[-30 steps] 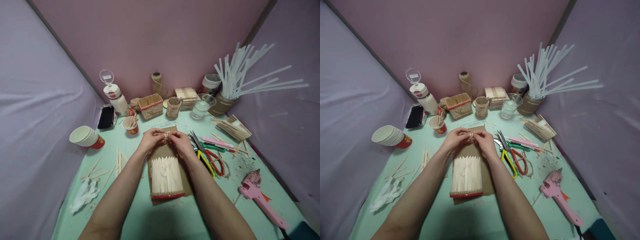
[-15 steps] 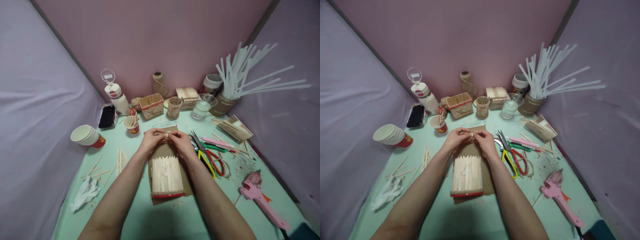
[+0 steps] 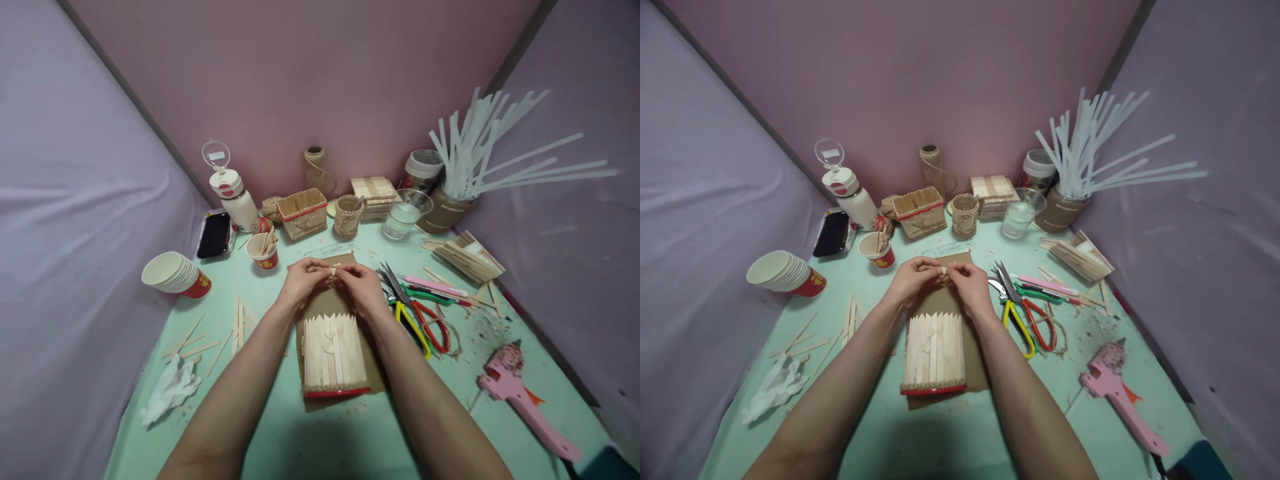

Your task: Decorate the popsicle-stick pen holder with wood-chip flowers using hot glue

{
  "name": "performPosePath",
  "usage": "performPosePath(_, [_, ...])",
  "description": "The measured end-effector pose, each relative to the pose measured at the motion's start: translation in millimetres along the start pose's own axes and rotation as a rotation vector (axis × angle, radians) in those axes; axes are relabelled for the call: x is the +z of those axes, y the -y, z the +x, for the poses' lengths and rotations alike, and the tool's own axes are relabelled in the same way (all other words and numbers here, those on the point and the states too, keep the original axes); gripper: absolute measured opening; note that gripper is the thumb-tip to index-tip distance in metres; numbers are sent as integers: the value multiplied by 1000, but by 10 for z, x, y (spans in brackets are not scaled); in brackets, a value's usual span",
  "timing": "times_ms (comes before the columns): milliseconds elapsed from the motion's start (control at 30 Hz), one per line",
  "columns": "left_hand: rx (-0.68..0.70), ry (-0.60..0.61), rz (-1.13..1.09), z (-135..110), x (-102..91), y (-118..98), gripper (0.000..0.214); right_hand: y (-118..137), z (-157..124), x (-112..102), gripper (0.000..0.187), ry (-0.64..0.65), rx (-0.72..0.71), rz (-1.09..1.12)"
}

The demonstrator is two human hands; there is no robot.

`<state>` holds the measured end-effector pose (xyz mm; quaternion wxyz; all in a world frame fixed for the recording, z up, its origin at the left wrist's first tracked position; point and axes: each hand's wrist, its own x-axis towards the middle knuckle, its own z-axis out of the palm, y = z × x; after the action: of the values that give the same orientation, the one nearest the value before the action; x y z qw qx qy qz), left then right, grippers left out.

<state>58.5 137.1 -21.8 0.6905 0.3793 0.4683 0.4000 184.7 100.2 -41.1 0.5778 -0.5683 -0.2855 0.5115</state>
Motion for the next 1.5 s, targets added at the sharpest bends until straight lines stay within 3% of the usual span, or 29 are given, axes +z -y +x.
performPosePath(967, [39, 45, 77, 0, -13, 30, 32, -34, 9, -2, 24, -13, -44, -134])
performPosePath(1133, [41, 12, 82, 6, -19, -8, 28, -24, -2, -39, 24, 24, -84, -300])
performPosePath(1300, [48, -32, 90, 22, -101, -127, 27, 39, -75, -116, 6, 169, -147, -605])
performPosePath(1500, [39, 4, 123, -33, -131, -245, 24, 84, -131, -140, 13, 260, -210, -889])
